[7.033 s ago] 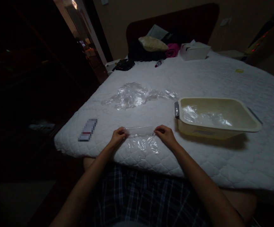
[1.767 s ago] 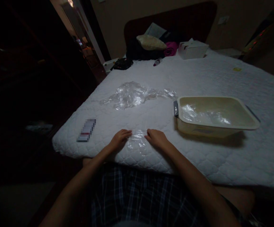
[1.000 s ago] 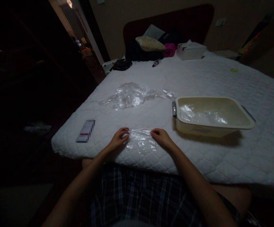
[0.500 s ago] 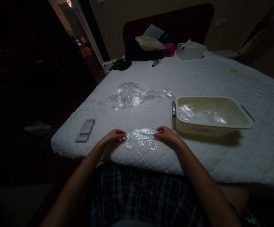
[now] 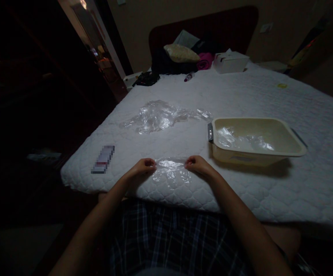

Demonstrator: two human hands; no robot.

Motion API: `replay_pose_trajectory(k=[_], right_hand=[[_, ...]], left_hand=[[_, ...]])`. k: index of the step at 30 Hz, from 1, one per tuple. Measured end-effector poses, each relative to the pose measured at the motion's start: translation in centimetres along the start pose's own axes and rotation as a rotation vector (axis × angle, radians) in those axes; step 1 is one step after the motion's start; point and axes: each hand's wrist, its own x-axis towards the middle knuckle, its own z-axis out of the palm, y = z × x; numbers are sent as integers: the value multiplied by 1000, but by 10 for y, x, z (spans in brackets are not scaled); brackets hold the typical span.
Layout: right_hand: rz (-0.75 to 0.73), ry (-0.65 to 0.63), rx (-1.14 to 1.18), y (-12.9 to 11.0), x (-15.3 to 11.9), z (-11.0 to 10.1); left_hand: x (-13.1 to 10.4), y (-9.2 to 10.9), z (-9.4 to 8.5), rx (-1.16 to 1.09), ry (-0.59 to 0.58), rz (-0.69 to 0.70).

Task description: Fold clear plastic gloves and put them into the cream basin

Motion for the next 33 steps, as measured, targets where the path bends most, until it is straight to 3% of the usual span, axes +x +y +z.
replay_pose_trajectory(k=[8, 13, 17, 25, 29, 33], right_hand=[[-119, 53, 20, 1, 3, 2], [-241, 77, -59, 0, 5, 2], [-257, 81, -132, 1, 1, 1], [-380, 74, -288, 4, -13, -4], [-473, 28, -467, 10, -22, -6], [-530, 34, -587, 15, -29, -6]], left_hand=[[4, -4, 3, -72, 28, 151], [8, -8, -1, 31, 49, 222], [11, -14, -10, 300, 55, 355], [1, -25, -23, 934, -21, 837], [-6, -29, -27, 1081, -134, 922], [-10, -34, -27, 1147, -142, 962]])
